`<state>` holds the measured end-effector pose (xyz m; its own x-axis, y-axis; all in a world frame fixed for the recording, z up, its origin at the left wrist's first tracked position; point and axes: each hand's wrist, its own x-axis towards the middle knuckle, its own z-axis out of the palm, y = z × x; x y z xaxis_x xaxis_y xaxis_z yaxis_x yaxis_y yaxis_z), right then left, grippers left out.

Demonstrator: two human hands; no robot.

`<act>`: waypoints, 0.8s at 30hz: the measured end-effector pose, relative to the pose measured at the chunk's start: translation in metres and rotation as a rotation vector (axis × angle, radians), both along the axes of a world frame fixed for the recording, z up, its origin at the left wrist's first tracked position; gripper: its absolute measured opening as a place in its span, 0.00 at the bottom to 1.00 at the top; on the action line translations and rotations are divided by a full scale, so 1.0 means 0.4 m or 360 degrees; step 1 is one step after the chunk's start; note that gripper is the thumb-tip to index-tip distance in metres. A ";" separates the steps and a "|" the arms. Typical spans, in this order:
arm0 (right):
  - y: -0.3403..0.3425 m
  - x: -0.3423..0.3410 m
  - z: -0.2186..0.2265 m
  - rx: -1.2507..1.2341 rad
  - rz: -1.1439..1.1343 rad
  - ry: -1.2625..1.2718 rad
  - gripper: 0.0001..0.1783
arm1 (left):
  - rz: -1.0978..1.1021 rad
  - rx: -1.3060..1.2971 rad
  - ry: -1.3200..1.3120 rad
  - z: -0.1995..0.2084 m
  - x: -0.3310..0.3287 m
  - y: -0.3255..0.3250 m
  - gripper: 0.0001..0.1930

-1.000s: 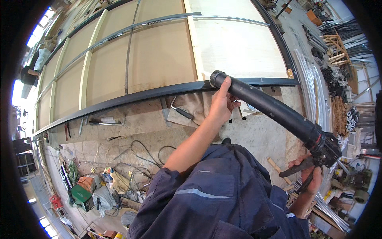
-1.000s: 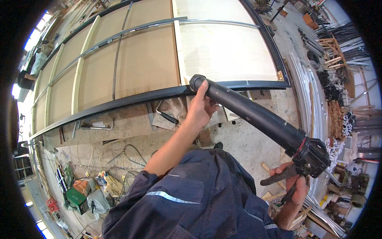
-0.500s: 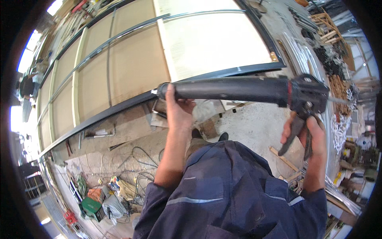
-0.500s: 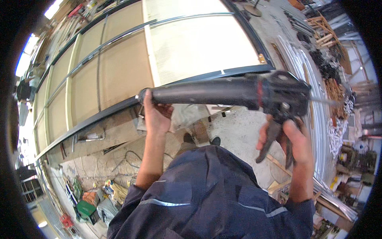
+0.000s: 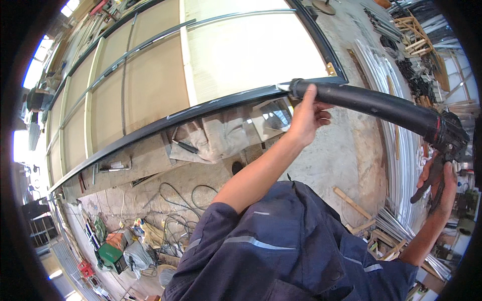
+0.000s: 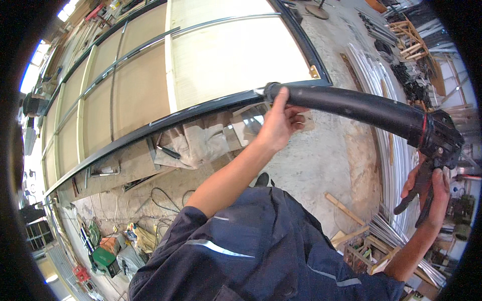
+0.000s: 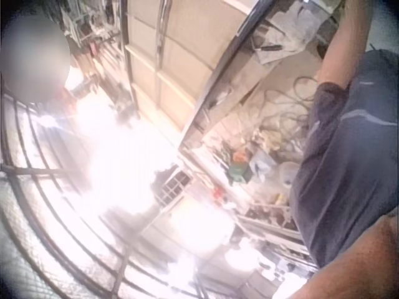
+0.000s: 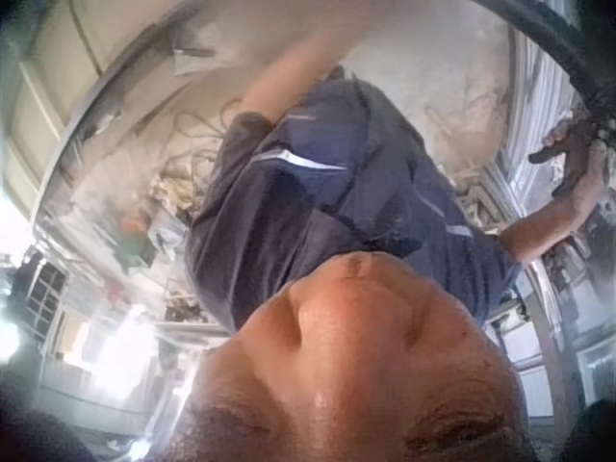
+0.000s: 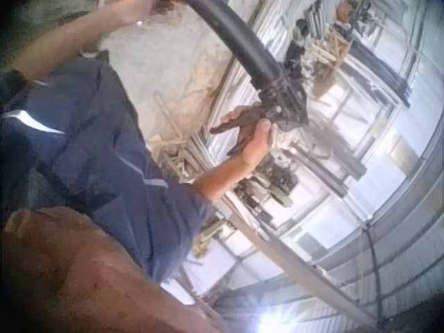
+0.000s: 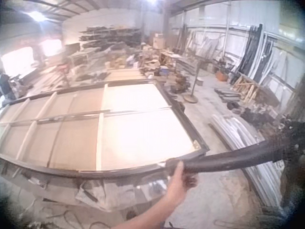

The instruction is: The person assembles a wooden panel into a metal frame structure. They position the panel, secure it with a hammer, and use a nail gun to fasten components. The person also handles bubble wrap and a utility knife to prepare materials.

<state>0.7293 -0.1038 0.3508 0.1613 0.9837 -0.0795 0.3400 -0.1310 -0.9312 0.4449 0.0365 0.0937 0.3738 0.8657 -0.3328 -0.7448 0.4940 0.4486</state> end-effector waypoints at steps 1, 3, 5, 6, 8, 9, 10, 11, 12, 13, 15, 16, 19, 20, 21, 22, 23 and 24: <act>-0.005 0.016 0.008 -0.0017 -0.0012 -0.0012 0.25 | -0.0023 0.0023 0.0012 0.000 0.048 0.014 0.30; -0.017 0.088 -0.001 -0.0012 -0.0113 -0.0009 0.25 | -0.0083 0.0069 0.0028 0.002 0.137 0.033 0.28; -0.034 0.144 -0.006 -0.0013 -0.0202 0.0006 0.25 | -0.0237 0.0090 0.0098 0.002 0.212 0.038 0.28; -0.038 0.161 -0.006 -0.0039 -0.0211 -0.0012 0.24 | -0.0314 0.0100 0.0141 0.001 0.240 0.042 0.27; -0.041 0.184 0.001 -0.0090 -0.0216 -0.0051 0.24 | -0.0514 0.0187 0.0155 -0.014 0.277 0.017 0.25; -0.030 0.197 -0.003 -0.0088 -0.0122 -0.0006 0.24 | -0.0606 0.0242 0.0178 -0.046 0.278 0.002 0.25; -0.033 0.209 -0.011 -0.0057 -0.0189 0.0030 0.24 | -0.0723 0.0303 0.0184 -0.074 0.287 -0.014 0.25; -0.033 0.220 -0.022 -0.0027 -0.0250 0.0064 0.25 | -0.0784 0.0289 0.0266 -0.106 0.286 -0.030 0.24; -0.036 0.233 -0.032 -0.0006 -0.0299 0.0101 0.25 | -0.0833 0.0265 0.0351 -0.142 0.271 -0.055 0.24; -0.037 0.247 -0.032 -0.0019 -0.0257 0.0085 0.25 | -0.0880 0.0240 0.0433 -0.175 0.250 -0.078 0.23; -0.035 0.267 -0.034 0.0010 -0.0306 0.0070 0.25 | -0.0886 0.0094 0.0683 -0.235 0.194 -0.121 0.22; -0.030 0.276 -0.037 0.0014 -0.0322 0.0067 0.25 | -0.0852 0.0017 0.0769 -0.282 0.157 -0.142 0.21; 0.002 0.328 -0.029 0.0010 -0.0210 -0.0040 0.25 | -0.0727 -0.0230 0.0988 -0.431 0.022 -0.214 0.21; 0.018 0.333 -0.022 -0.0011 -0.0181 -0.0046 0.25 | -0.0663 -0.0272 0.1099 -0.493 -0.033 -0.248 0.21; 0.032 0.332 -0.009 -0.0031 -0.0154 -0.0059 0.24 | -0.0601 -0.0312 0.1202 -0.558 -0.086 -0.284 0.20; 0.041 0.328 0.009 -0.0047 -0.0132 -0.0082 0.23 | -0.0556 -0.0355 0.1281 -0.629 -0.139 -0.323 0.20; 0.053 0.325 0.019 -0.0045 -0.0159 -0.0156 0.23 | -0.0506 -0.0407 0.1368 -0.682 -0.193 -0.365 0.19; 0.061 0.322 0.032 -0.0043 -0.0199 -0.0236 0.23 | -0.0485 -0.0523 0.1473 -0.703 -0.233 -0.400 0.19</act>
<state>0.8581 -0.0794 0.3634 0.2939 0.9531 -0.0719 0.4529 -0.2051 -0.8676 0.3518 -0.1234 -0.1875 0.0389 0.5911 -0.8057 0.0012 0.8063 0.5916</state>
